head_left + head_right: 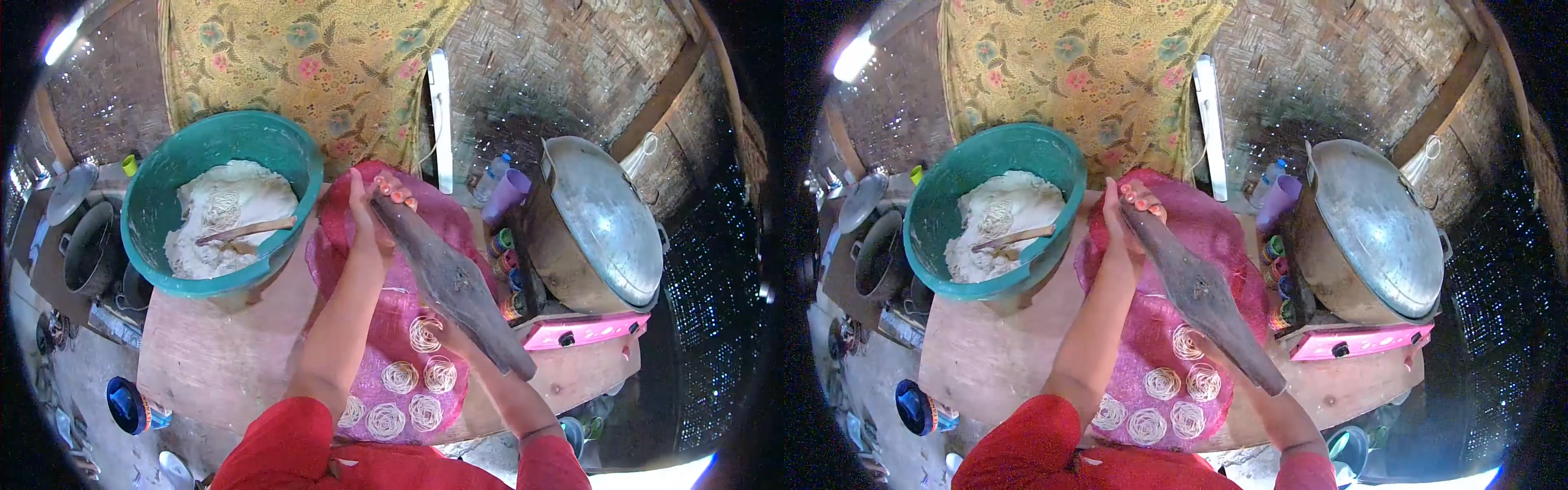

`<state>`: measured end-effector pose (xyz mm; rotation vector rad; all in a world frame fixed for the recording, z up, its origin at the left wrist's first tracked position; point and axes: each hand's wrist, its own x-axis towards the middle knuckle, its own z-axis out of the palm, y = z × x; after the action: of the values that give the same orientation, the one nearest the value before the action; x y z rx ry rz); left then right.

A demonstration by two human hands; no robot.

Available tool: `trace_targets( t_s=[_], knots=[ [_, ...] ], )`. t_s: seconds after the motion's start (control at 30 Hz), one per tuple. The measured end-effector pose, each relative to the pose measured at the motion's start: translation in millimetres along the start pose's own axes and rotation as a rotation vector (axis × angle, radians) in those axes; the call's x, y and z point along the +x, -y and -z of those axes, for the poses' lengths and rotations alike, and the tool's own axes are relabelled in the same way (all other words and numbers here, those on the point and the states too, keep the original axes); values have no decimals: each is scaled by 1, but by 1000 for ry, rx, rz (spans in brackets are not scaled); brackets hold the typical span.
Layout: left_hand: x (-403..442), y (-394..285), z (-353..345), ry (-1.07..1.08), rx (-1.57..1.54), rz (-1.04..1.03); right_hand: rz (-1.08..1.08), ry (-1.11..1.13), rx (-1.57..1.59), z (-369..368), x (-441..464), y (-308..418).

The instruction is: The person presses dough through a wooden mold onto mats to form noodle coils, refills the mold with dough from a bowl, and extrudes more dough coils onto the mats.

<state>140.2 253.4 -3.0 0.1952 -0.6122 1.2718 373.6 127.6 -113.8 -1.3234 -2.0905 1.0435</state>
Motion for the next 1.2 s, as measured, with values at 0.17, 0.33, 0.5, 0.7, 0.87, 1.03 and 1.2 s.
trace_targets(
  t_s=[0.17, 0.33, 0.5, 0.7, 0.87, 1.03, 1.2],
  knots=[
    [-23, -19, -9, -56, 327, -53, -478, 503, 1039, 84, -20, 55],
    [-86, 12, -59, -661, 439, -111, -650, 571, 866, 87, -63, 96],
    [-184, -6, -29, -587, 369, -247, -773, 711, 582, 59, -79, 104],
    [-209, -32, -57, -591, 443, -473, -633, 778, 349, 27, -51, 117],
    [-216, -39, -50, -577, 377, -601, -524, 634, 109, 23, -35, 143],
    [-217, -47, -85, -540, 438, -629, -410, 639, 57, 15, -37, 154],
    [-222, -27, -85, -622, 392, -633, -461, 647, 54, 36, -54, 178]
  ],
)
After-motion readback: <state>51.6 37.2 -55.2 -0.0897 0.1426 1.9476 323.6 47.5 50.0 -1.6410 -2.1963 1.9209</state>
